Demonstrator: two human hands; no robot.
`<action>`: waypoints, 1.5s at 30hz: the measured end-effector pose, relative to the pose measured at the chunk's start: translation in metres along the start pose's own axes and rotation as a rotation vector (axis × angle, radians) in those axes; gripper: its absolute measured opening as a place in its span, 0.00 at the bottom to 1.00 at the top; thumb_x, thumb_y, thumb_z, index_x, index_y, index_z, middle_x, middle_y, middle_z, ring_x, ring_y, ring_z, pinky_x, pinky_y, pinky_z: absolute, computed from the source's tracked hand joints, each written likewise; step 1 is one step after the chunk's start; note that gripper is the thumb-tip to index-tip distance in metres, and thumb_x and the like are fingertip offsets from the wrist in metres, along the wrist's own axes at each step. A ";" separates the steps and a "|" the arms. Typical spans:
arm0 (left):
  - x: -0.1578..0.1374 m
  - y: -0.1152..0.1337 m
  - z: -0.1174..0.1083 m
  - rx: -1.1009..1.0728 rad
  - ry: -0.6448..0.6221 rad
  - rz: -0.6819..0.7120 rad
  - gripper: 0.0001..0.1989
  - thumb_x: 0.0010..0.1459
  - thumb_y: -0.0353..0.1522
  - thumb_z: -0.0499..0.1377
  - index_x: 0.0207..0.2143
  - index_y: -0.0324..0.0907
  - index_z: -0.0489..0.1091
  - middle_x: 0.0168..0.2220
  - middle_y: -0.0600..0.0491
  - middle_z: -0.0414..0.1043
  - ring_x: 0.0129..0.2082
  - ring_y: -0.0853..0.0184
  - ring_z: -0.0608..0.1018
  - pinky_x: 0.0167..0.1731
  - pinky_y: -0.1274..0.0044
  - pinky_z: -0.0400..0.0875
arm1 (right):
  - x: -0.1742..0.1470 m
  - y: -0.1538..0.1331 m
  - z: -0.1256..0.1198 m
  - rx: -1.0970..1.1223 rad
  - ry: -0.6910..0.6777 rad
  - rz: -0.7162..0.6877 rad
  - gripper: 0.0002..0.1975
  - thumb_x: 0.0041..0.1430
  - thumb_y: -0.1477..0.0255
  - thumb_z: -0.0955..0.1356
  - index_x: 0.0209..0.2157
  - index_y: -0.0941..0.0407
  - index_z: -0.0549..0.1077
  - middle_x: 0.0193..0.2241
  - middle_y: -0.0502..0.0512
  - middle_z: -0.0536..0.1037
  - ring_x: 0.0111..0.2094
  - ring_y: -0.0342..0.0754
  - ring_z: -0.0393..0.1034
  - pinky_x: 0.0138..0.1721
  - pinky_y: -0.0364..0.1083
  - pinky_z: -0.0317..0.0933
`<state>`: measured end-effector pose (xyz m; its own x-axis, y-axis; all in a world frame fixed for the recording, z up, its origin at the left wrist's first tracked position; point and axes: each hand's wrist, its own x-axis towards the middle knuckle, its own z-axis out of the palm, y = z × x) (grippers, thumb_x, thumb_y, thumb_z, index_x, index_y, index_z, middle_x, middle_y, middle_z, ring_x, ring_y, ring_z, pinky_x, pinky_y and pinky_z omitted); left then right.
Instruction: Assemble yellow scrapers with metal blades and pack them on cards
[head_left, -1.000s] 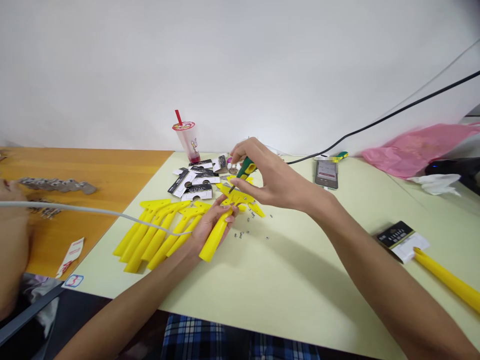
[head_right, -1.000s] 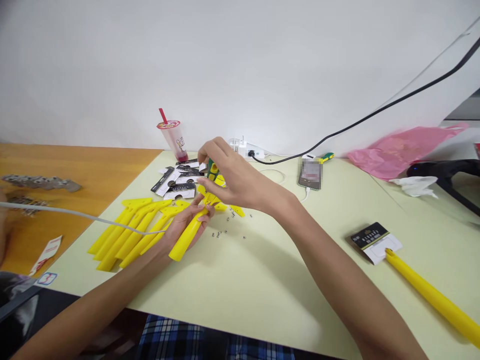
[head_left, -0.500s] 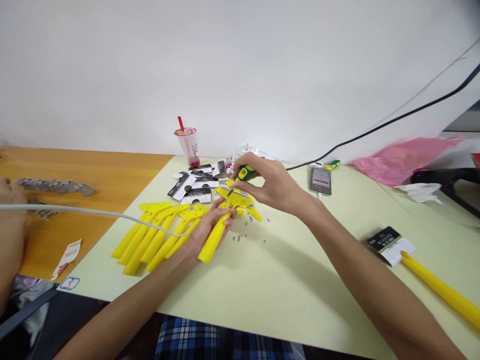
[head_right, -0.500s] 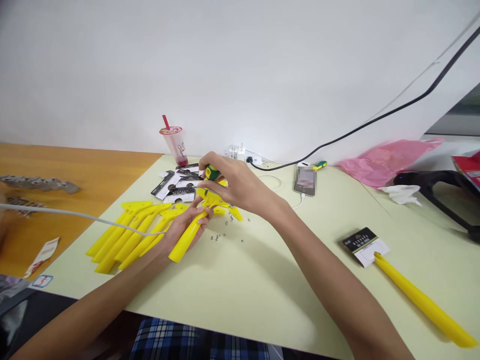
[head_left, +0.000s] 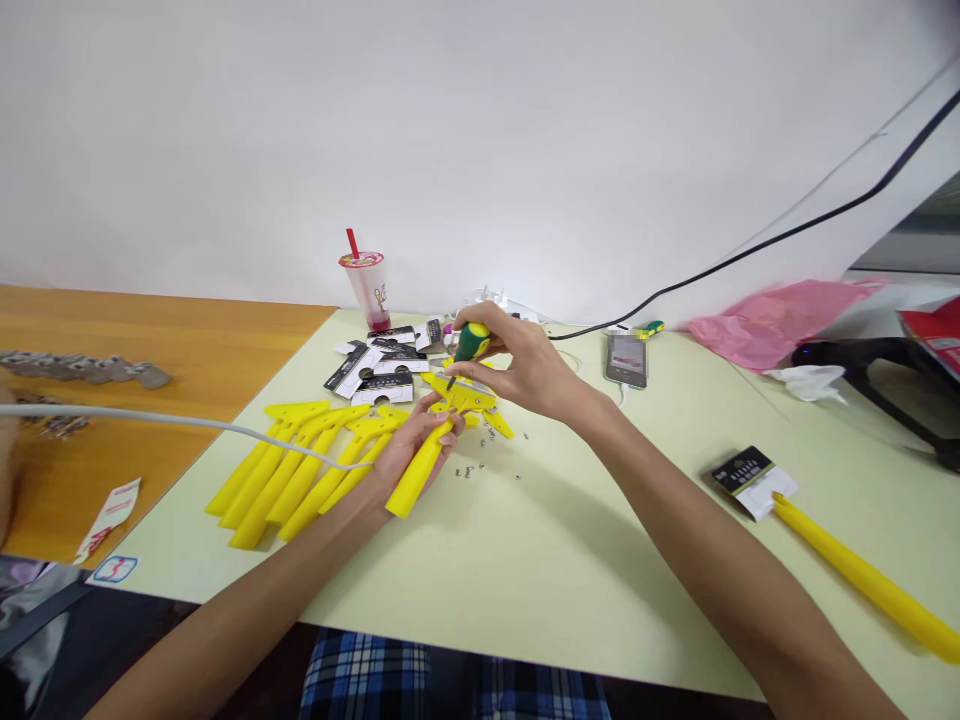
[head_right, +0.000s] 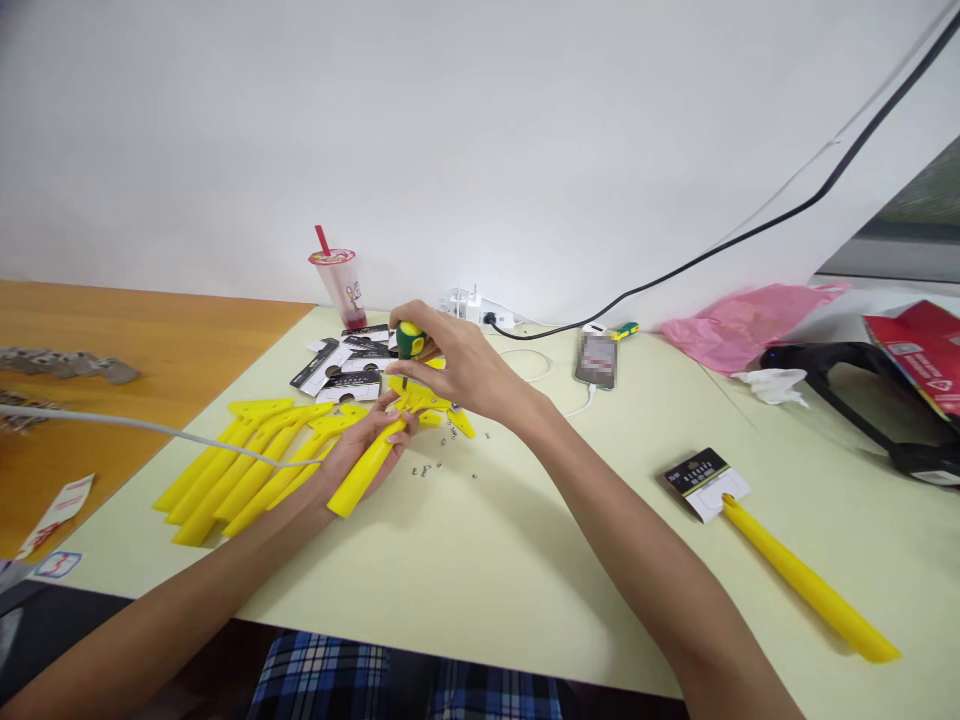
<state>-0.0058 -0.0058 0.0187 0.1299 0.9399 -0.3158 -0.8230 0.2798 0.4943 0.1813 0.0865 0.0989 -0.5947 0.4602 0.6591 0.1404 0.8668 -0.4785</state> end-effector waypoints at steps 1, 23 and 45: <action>0.000 0.000 0.001 0.003 0.006 -0.004 0.31 0.55 0.17 0.66 0.58 0.46 0.68 0.47 0.47 0.76 0.38 0.71 0.82 0.27 0.87 0.71 | 0.000 0.000 0.000 -0.008 -0.004 -0.003 0.22 0.70 0.53 0.74 0.56 0.49 0.71 0.46 0.55 0.81 0.40 0.50 0.80 0.50 0.55 0.81; -0.003 0.007 0.003 0.040 0.000 0.074 0.30 0.56 0.19 0.68 0.58 0.46 0.69 0.48 0.47 0.75 0.41 0.69 0.83 0.29 0.87 0.73 | 0.000 -0.025 -0.021 -0.118 0.010 -0.095 0.17 0.74 0.54 0.72 0.53 0.50 0.74 0.44 0.57 0.85 0.42 0.53 0.81 0.48 0.51 0.75; 0.002 0.011 -0.008 0.030 -0.080 0.087 0.28 0.62 0.20 0.64 0.61 0.49 0.68 0.52 0.47 0.73 0.39 0.73 0.82 0.30 0.88 0.74 | -0.002 -0.009 -0.040 -0.195 0.038 0.003 0.21 0.70 0.52 0.75 0.51 0.52 0.74 0.40 0.54 0.81 0.37 0.48 0.73 0.42 0.49 0.71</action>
<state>-0.0184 -0.0025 0.0171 0.1031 0.9733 -0.2053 -0.8164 0.2007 0.5415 0.2131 0.0856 0.1245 -0.5641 0.4662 0.6815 0.2950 0.8847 -0.3610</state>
